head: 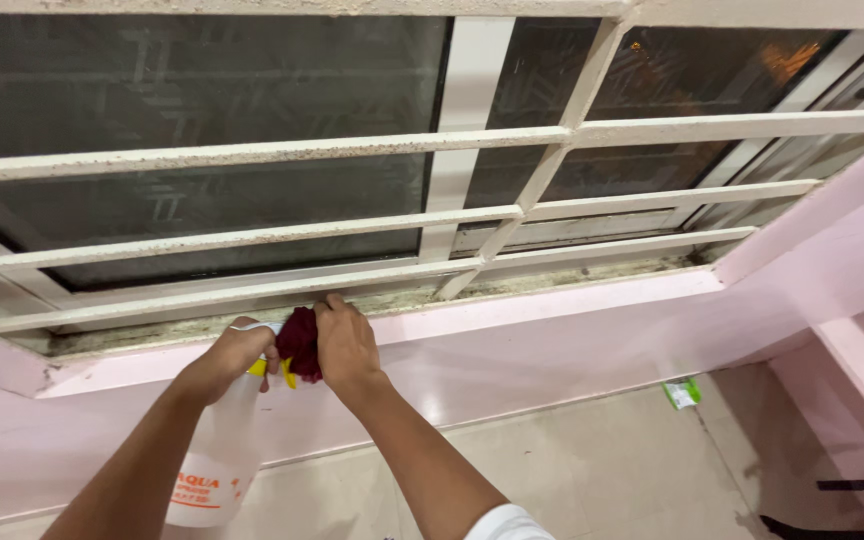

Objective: The person cleans the bottom horizontal bar of a white metal window frame. They repeatedly spray a cleaning solution from a white bottle onto the frame and wipe it with a red cloth. The person moves along the length of the frame, treating different sections sequentially.

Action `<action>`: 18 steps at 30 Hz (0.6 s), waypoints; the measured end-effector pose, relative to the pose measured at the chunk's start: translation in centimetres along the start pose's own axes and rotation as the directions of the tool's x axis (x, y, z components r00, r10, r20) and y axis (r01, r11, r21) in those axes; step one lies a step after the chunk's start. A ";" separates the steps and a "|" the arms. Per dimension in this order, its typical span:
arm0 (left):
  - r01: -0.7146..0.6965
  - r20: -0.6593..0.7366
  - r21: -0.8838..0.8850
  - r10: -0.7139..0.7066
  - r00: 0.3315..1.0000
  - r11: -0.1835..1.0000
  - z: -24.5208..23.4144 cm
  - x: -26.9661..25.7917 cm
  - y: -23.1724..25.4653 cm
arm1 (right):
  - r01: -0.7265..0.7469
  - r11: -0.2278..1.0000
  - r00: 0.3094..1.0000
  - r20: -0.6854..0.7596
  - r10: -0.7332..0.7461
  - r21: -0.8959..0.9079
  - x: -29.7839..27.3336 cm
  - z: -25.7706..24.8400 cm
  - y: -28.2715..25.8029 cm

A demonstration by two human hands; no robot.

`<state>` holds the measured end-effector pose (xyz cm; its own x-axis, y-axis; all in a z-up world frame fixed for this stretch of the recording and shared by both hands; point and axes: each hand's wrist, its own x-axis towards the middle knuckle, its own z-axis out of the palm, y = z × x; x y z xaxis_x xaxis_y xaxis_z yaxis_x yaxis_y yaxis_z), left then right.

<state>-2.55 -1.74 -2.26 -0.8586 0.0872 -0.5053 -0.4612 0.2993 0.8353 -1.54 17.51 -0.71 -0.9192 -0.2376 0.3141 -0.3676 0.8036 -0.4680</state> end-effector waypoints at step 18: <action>0.003 0.049 -0.049 -0.001 0.999 0.999 1.3 -3.4 3.5 | -0.148 0.983 0.986 -0.063 0.155 0.113 -1.0 -4.5 4.2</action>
<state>-0.94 0.19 2.10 -0.8462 0.1332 -0.5160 -0.4745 0.2525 0.8433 -1.56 23.62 0.74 -0.9544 -0.0750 0.2890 -0.2414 0.7632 -0.5993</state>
